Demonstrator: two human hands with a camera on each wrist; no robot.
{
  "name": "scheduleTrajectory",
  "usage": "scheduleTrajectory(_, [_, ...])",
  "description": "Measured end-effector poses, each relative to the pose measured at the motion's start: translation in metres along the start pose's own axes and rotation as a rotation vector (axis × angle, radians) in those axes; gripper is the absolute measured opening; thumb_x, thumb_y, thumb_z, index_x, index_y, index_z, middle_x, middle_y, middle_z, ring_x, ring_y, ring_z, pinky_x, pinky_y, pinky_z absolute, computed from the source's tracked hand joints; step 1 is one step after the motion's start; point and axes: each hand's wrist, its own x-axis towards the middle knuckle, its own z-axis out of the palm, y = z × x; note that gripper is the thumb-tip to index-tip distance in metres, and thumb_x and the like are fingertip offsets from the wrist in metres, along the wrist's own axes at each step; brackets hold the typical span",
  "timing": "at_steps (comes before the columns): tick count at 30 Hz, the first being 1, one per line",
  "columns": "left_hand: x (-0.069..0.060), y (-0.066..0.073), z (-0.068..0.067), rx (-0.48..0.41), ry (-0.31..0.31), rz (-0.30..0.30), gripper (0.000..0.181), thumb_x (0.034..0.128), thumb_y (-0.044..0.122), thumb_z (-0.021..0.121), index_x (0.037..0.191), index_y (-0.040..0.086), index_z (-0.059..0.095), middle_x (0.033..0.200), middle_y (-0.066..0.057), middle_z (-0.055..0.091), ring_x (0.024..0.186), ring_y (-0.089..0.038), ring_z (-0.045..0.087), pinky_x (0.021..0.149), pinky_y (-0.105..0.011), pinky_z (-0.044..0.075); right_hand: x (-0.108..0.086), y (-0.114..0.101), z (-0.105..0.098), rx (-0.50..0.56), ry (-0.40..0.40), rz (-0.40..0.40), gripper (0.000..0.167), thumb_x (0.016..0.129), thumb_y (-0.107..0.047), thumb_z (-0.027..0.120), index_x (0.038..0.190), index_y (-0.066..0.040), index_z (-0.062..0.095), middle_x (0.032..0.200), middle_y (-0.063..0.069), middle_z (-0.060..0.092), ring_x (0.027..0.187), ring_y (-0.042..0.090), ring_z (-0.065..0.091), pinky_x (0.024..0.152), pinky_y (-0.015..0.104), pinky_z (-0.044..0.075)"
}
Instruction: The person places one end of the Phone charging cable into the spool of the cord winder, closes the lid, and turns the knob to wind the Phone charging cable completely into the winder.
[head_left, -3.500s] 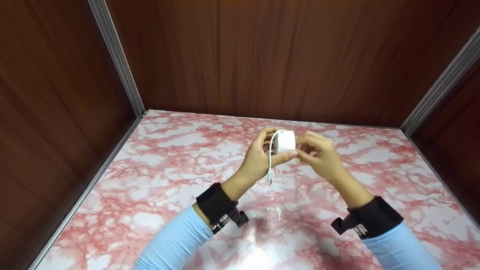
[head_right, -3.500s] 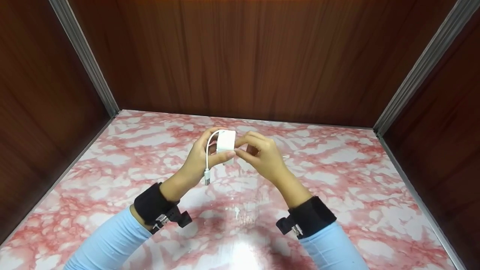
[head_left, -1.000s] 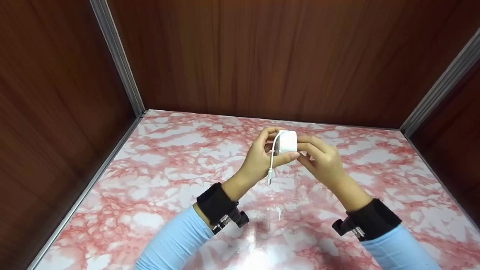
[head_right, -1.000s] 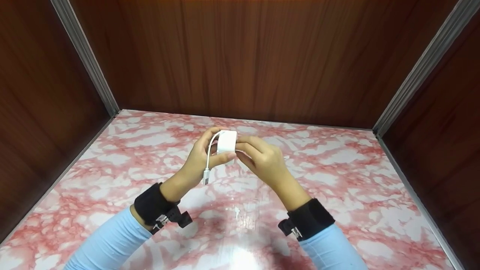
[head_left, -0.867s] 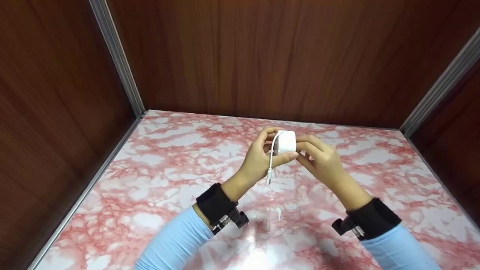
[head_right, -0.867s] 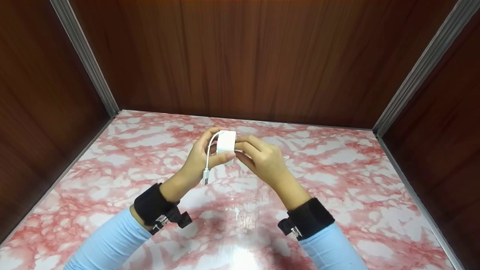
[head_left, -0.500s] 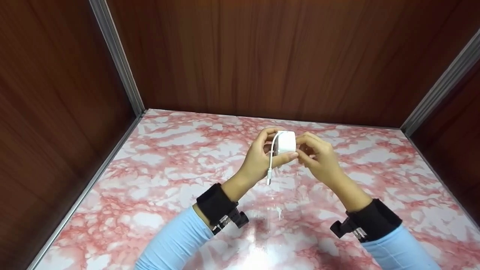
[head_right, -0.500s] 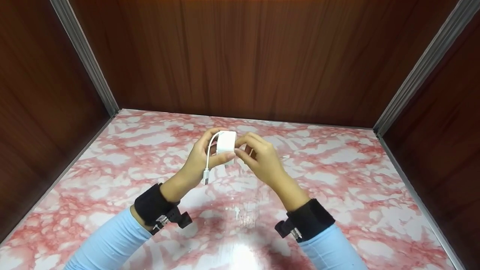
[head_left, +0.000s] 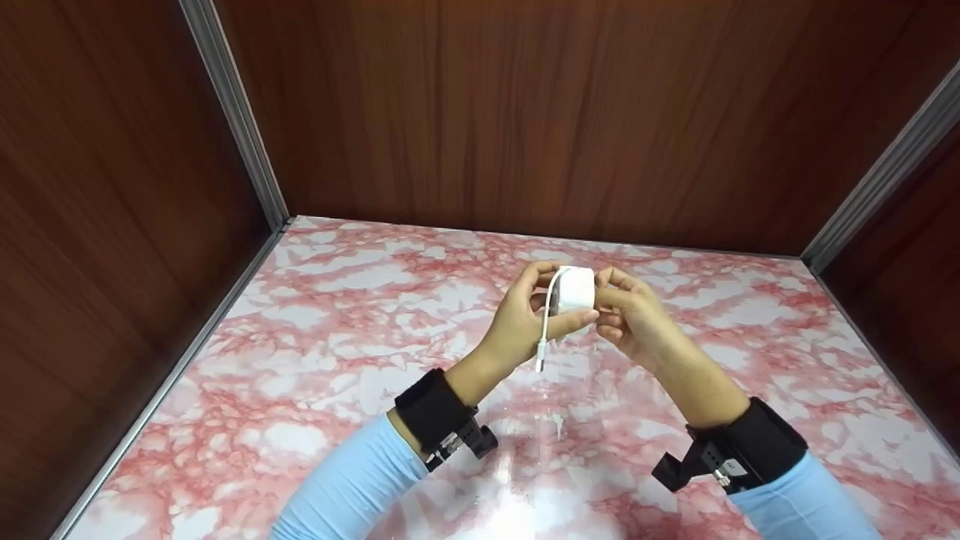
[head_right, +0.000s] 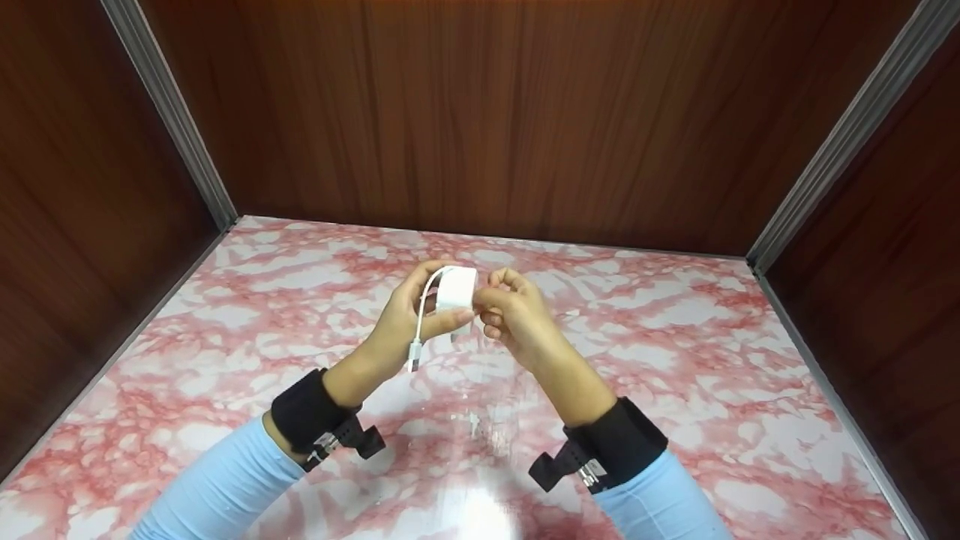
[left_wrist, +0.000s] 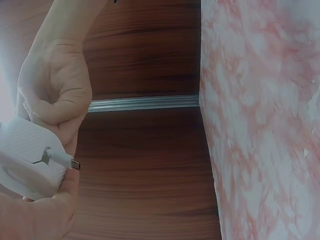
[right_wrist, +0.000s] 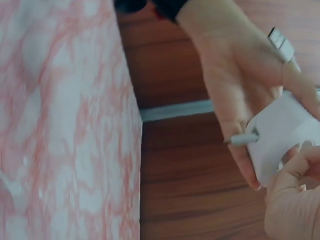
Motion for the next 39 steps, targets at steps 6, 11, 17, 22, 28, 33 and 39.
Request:
scheduleTrajectory(6, [0.000,0.000,-0.003,0.018,0.015,0.002,0.062,0.0761,0.008,0.080,0.129,0.005,0.047,0.118,-0.013,0.056,0.097,-0.018,0.061,0.080,-0.026,0.053,0.000,0.006,-0.002,-0.112,0.010,-0.084,0.013,0.095,0.003,0.049,0.091,-0.009,0.053,0.068,-0.003,0.054,0.049,0.002,0.043,0.045,0.013,0.038])
scheduleTrajectory(11, [0.001,0.002,-0.005,0.025,0.022,0.006,0.063,0.0772,0.010,0.080,0.131,0.005,0.047,0.119,-0.013,0.056,0.098,-0.018,0.061,0.080,-0.027,0.053,0.005,0.017,-0.015,-0.557,-0.018,-0.550,0.011,0.091,0.008,0.058,0.094,-0.001,0.064,0.079,-0.001,0.062,0.061,0.005,0.054,0.049,0.017,0.046])
scheduleTrajectory(17, [0.001,0.004,-0.004,0.031,0.015,0.020,0.063,0.0768,0.010,0.080,0.130,0.004,0.047,0.118,-0.012,0.057,0.096,-0.018,0.061,0.079,-0.025,0.052,0.017,0.023,-0.029,-1.102,0.040,-1.374,0.006,0.090,-0.006,0.067,0.089,0.000,0.071,0.093,0.011,0.067,0.072,0.016,0.057,0.055,0.019,0.043])
scheduleTrajectory(22, [0.001,0.004,-0.004,0.027,0.014,0.018,0.063,0.0763,0.010,0.080,0.130,0.007,0.047,0.118,-0.011,0.057,0.096,-0.017,0.061,0.078,-0.025,0.051,0.022,0.022,-0.031,-1.199,0.063,-1.556,0.023,0.096,-0.021,0.061,0.086,-0.002,0.070,0.090,0.010,0.069,0.066,0.020,0.060,0.055,0.028,0.047])
scheduleTrajectory(28, [0.000,0.001,-0.004,0.007,0.008,0.010,0.061,0.0781,0.009,0.078,0.130,0.006,0.047,0.118,-0.013,0.057,0.095,-0.018,0.062,0.078,-0.026,0.053,0.020,0.023,-0.031,-1.168,-0.007,-1.386,0.010,0.094,-0.010,0.063,0.091,-0.001,0.066,0.091,0.010,0.066,0.059,0.013,0.053,0.053,0.019,0.042])
scheduleTrajectory(33, [0.000,0.000,-0.004,0.013,-0.002,0.019,0.061,0.0785,0.011,0.078,0.130,0.005,0.046,0.119,-0.013,0.056,0.096,-0.018,0.060,0.076,-0.027,0.053,0.014,0.024,-0.025,-1.013,-0.018,-1.068,0.011,0.085,0.011,0.065,0.090,0.001,0.064,0.080,0.006,0.060,0.061,0.008,0.052,0.052,0.013,0.043])
scheduleTrajectory(39, [0.000,-0.001,-0.005,-0.028,-0.009,-0.008,0.061,0.0785,0.012,0.079,0.131,0.010,0.047,0.122,-0.010,0.055,0.100,-0.019,0.058,0.072,-0.028,0.054,0.004,0.015,-0.010,-0.604,0.012,-0.478,0.007,0.092,0.003,0.057,0.087,0.001,0.059,0.064,0.000,0.052,0.047,0.006,0.045,0.041,0.020,0.040])
